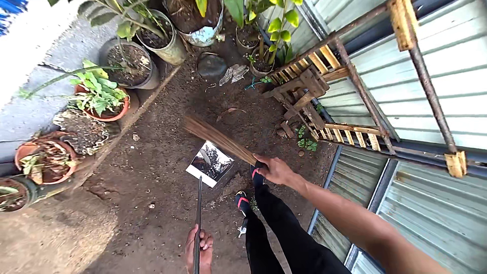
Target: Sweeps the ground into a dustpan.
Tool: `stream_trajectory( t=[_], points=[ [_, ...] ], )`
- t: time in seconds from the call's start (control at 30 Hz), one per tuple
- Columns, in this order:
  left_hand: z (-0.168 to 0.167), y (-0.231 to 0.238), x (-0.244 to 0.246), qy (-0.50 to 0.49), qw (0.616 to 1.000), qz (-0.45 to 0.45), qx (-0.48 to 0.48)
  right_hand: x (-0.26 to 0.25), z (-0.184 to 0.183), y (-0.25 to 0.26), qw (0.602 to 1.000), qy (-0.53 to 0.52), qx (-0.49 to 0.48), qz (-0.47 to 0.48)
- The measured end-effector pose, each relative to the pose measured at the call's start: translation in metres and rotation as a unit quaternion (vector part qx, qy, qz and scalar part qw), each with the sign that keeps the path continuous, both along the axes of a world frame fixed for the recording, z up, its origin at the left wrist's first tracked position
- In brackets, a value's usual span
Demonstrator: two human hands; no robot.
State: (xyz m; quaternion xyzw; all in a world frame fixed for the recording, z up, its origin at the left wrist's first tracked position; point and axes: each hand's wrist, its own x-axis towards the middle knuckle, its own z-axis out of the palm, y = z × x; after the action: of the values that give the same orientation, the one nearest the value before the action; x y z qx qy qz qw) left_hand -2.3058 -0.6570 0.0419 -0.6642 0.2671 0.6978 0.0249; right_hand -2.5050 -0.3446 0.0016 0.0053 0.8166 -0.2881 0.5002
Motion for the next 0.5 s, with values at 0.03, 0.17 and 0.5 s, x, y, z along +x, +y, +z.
stream_trajectory(
  t=[0.03, 0.17, 0.5],
  points=[
    [0.001, -0.002, 0.005, 0.005, 1.000, -0.004, 0.005, -0.002, -0.005, 0.008, 1.000, 0.011, 0.000, -0.028],
    [0.000, -0.008, 0.027, 0.009, 1.000, 0.007, 0.017, -0.052, -0.075, 0.072, 0.959, 0.035, 0.058, -0.276],
    [0.008, -0.006, 0.044, 0.011, 1.000, 0.027, 0.005, 0.045, -0.018, 0.047, 0.909, 0.030, 0.096, -0.404]
  ],
)
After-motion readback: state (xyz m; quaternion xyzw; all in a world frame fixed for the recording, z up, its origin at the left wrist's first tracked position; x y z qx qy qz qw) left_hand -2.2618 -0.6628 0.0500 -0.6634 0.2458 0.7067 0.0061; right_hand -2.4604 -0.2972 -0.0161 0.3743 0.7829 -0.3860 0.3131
